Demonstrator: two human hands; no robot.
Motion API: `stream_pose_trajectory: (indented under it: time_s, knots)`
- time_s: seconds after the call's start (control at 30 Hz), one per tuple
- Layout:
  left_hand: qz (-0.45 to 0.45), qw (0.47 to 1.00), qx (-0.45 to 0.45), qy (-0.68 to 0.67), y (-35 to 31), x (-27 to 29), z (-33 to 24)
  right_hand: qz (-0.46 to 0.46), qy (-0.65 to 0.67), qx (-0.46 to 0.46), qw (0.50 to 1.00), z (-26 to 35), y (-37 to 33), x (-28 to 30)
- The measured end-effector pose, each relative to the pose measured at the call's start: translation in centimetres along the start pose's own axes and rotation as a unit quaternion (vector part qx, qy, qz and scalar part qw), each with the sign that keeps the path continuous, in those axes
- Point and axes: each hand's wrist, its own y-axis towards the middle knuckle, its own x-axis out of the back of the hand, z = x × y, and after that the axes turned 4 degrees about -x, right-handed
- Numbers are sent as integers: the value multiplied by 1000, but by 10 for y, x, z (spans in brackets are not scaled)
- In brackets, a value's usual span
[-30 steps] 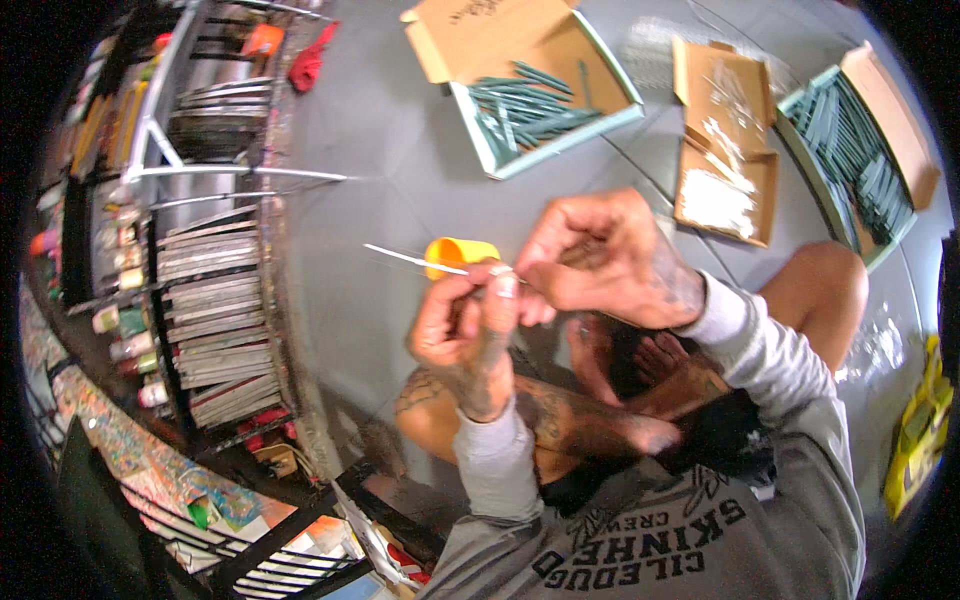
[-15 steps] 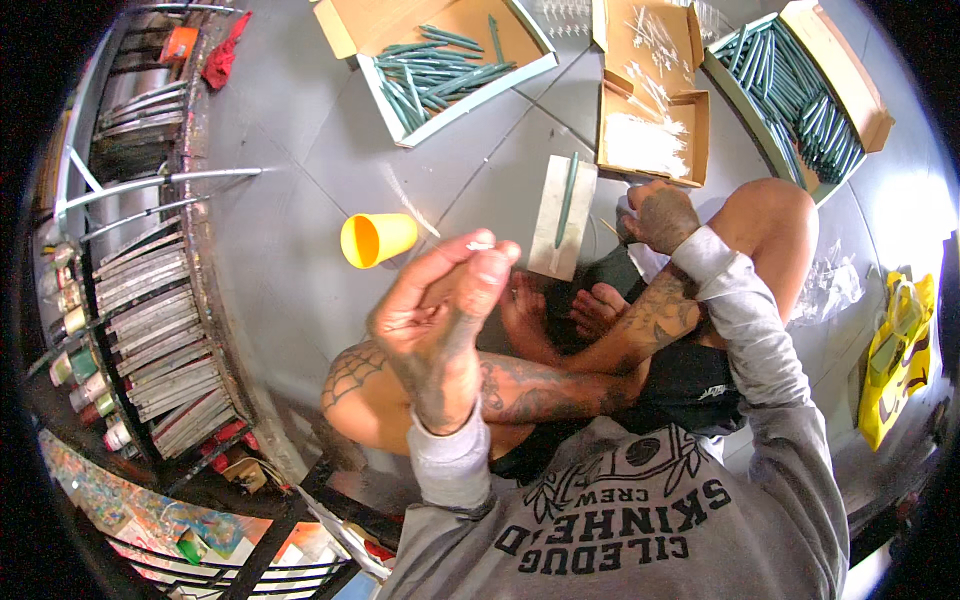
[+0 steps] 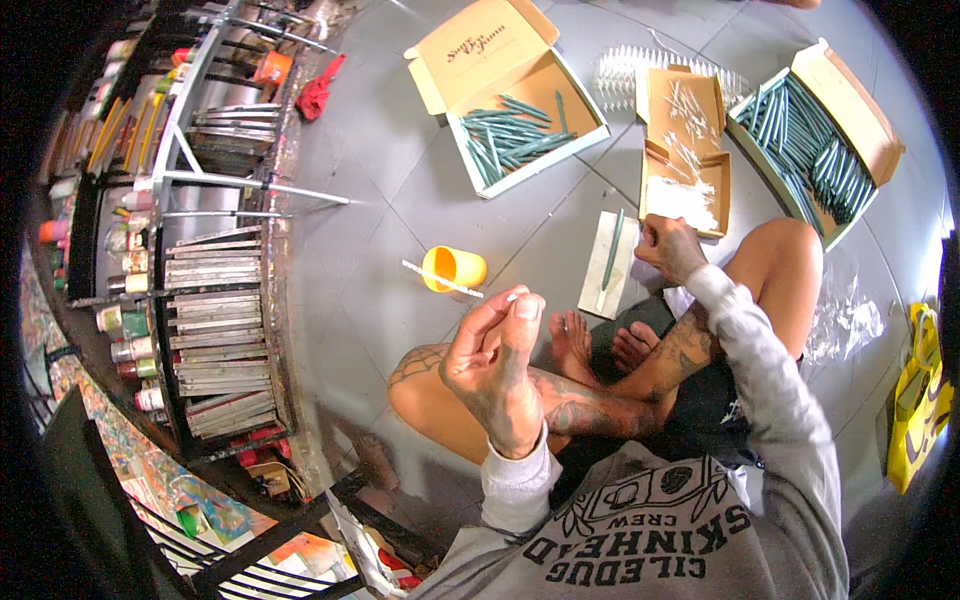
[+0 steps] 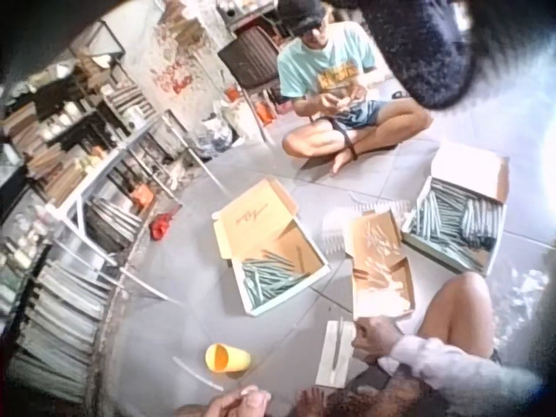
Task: The person sits on the floor and assembles tattoo needles by inserting thin metal rods into plastic tubes and securing them with small rubber components.
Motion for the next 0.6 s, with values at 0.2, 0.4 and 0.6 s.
stream_pose_trajectory:
  time_s: [0.2,0.4,0.6]
  knots:
    - [-19,999,-47,-18,-15,16,-18,68,586,21,807,168,-101,87]
    - [-56,992,-83,-76,-26,17,-26,-171,526,194,810,245,-139,97]
    - [-35,990,-83,-108,-37,25,-44,-217,503,211,810,269,-143,97]
